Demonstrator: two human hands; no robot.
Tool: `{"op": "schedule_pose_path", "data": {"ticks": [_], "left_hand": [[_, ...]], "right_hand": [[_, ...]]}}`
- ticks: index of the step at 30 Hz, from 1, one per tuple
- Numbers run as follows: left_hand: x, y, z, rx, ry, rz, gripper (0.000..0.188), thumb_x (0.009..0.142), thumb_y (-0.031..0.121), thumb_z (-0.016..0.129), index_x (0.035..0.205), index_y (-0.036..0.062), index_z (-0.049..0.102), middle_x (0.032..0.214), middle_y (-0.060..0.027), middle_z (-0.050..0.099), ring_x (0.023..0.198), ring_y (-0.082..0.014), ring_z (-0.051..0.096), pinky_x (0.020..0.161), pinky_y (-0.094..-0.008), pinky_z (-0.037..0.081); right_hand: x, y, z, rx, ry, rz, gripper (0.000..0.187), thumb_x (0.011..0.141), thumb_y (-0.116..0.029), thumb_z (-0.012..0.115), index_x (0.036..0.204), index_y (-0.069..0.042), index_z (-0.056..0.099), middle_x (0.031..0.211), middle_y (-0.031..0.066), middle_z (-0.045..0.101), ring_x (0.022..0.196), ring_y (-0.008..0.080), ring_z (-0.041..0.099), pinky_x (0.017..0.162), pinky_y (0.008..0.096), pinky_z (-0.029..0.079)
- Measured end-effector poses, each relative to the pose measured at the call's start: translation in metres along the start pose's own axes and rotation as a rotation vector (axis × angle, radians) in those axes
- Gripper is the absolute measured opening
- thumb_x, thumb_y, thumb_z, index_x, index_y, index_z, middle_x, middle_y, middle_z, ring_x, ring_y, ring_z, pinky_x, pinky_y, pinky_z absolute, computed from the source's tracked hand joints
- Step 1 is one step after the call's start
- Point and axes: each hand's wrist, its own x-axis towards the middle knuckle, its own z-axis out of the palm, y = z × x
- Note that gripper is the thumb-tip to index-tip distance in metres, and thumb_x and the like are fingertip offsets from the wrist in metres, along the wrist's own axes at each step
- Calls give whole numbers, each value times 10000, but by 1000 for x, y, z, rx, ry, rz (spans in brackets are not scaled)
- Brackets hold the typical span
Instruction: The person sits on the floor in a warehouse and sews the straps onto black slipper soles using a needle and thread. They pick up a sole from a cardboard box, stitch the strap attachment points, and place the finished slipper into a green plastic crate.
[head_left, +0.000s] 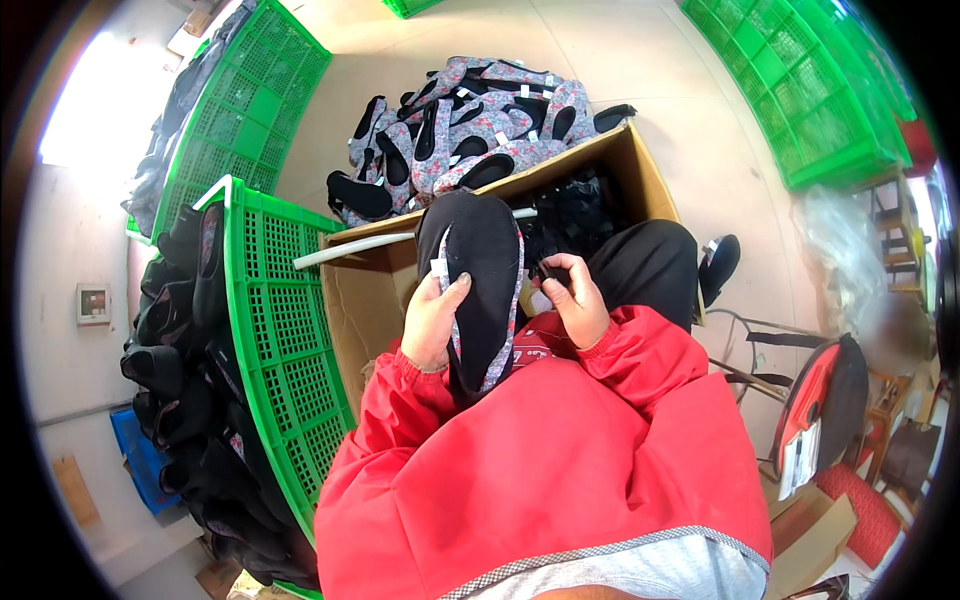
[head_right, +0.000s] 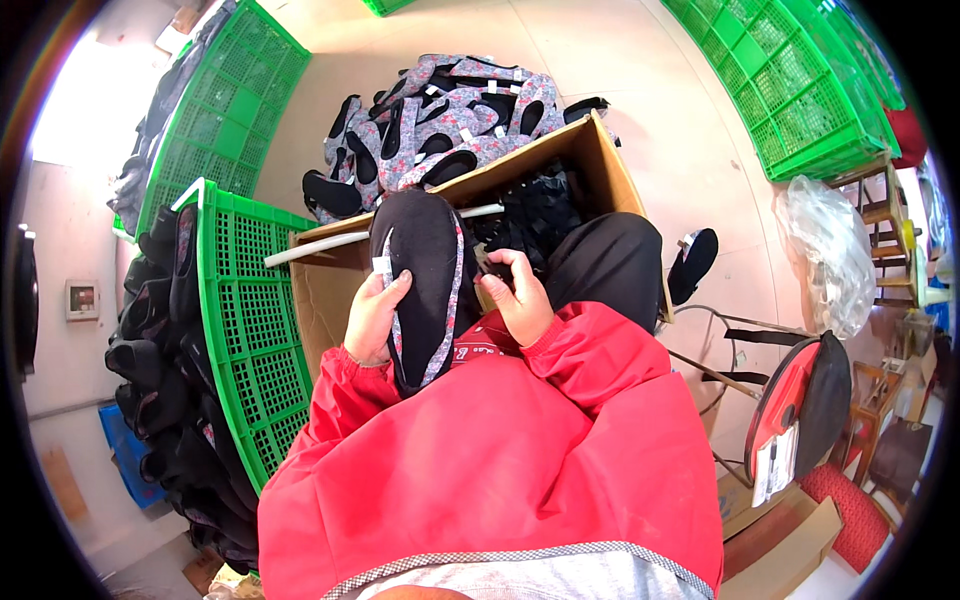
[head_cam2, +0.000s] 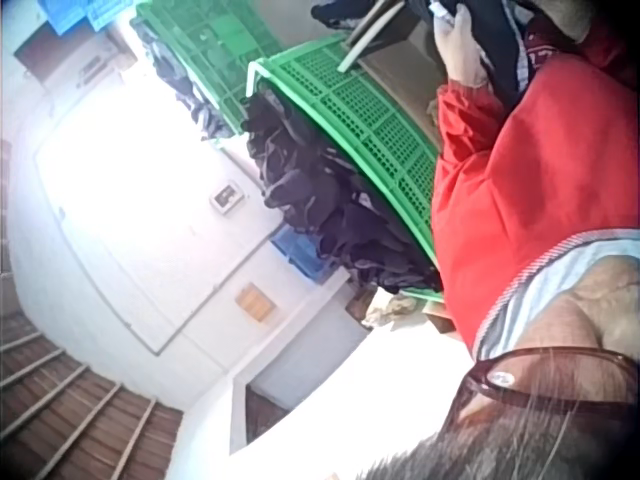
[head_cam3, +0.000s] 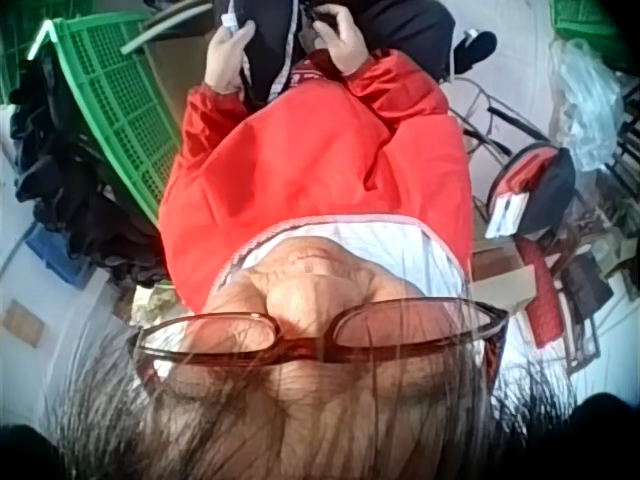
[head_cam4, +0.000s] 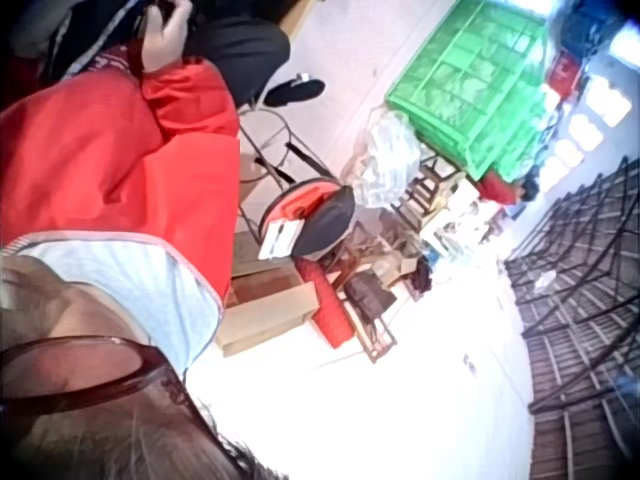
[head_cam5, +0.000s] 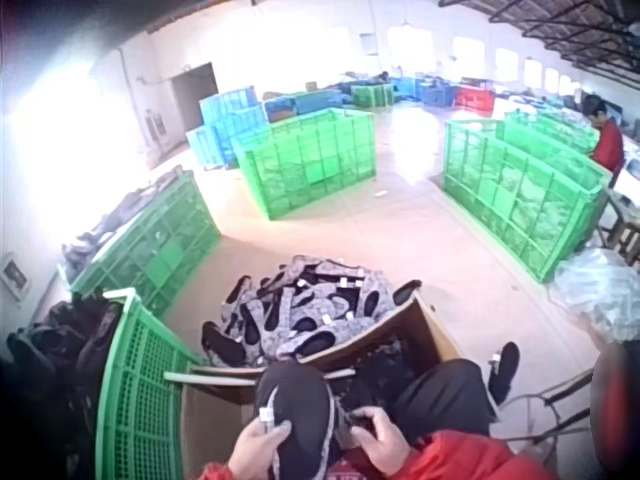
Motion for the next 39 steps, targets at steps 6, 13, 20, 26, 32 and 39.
{"op": "schedule_pose_path", "data": {"ticks": [6, 13, 20, 26, 32, 39], "left_hand": [[-1, -1, -1, -27, 3, -22, 225, 995, 81, 559, 1209, 13, 576, 1078, -22, 658, 938, -113, 621, 840, -270, 503], [-5, 6, 4, -47, -12, -65, 222, 1004, 90, 547, 1210, 11, 570, 1087, -46, 668, 929, -136, 646, 828, -289, 529], [-2, 2, -2, -85, -38, -89, 238, 1006, 101, 549, 1225, 9, 560, 1090, -52, 665, 931, -134, 645, 831, -287, 528], [-2, 2, -3, -80, -21, -91, 247, 1003, 101, 554, 1232, 9, 557, 1090, -44, 663, 937, -127, 638, 841, -286, 520], [-3, 3, -1, -62, -34, -90, 250, 1000, 106, 561, 1231, 12, 560, 1085, -38, 664, 936, -122, 635, 838, -282, 517], [-2, 0, -4, -58, -45, -83, 246, 993, 104, 572, 1221, 12, 568, 1074, -29, 662, 929, -116, 633, 836, -274, 512]], "right_hand": [[5, -7, 7, -51, 7, 36, 316, 922, -55, 680, 1196, 4, 534, 1138, 87, 618, 1046, 155, 631, 944, 279, 483], [9, -19, 15, -57, 47, -16, 368, 919, -214, 715, 1183, -4, 569, 1052, 87, 663, 956, 135, 621, 878, 287, 490], [9, -15, 17, 67, 12, 20, 356, 924, -195, 709, 1191, -8, 566, 1077, 74, 653, 967, 137, 614, 890, 290, 486], [10, -21, 18, 25, 10, -4, 350, 934, -184, 694, 1202, -5, 558, 1098, 77, 650, 995, 139, 612, 906, 291, 482], [12, -14, 22, 27, 52, -35, 345, 936, -187, 690, 1197, -2, 561, 1107, 93, 652, 1000, 153, 623, 907, 289, 484], [15, -19, 20, -103, 83, -104, 315, 937, -199, 686, 1157, 2, 583, 1054, 114, 670, 962, 177, 646, 873, 293, 494]]}}
